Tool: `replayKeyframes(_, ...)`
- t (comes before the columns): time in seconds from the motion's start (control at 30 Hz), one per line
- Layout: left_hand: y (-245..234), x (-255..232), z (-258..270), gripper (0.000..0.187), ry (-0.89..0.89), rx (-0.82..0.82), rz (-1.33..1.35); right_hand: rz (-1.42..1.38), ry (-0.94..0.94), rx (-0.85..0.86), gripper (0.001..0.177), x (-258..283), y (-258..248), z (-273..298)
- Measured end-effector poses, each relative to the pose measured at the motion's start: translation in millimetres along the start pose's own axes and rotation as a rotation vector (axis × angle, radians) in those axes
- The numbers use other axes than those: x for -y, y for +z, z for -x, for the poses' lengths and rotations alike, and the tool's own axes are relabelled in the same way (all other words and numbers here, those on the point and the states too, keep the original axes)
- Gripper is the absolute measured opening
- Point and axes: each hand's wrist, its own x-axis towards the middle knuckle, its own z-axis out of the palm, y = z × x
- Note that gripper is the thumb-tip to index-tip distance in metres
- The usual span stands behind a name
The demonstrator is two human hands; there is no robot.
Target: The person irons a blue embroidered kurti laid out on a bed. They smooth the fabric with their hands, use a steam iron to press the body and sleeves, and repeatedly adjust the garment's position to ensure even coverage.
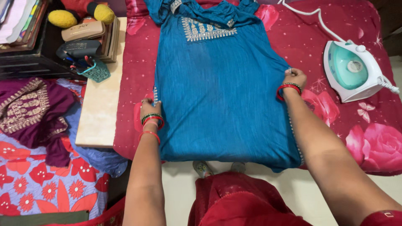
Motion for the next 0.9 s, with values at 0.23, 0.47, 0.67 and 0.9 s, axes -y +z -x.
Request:
replayKeyframes(0.23,1,-44,-32,0.048,-0.025,-0.022,-0.133,0.345,-0.010,0.117,0.025,20,-30,-11)
replayKeyframes(0.47,21,-48,-75,0.025,-0.005,-0.105,-0.061,0.538,-0.601,0.168,0.038,8,-32,-14)
replayKeyframes(0.67,38,-20,-90,0.033,-0.135,-0.047,0.387,-0.015,0.081,0.505,0.042,0,-59,-9)
replayKeyframes(0.9,0,49,-38,0.054,-0.098,0.702,0.255,0.251,0.233,0.899,0.044,-8,-108,26)
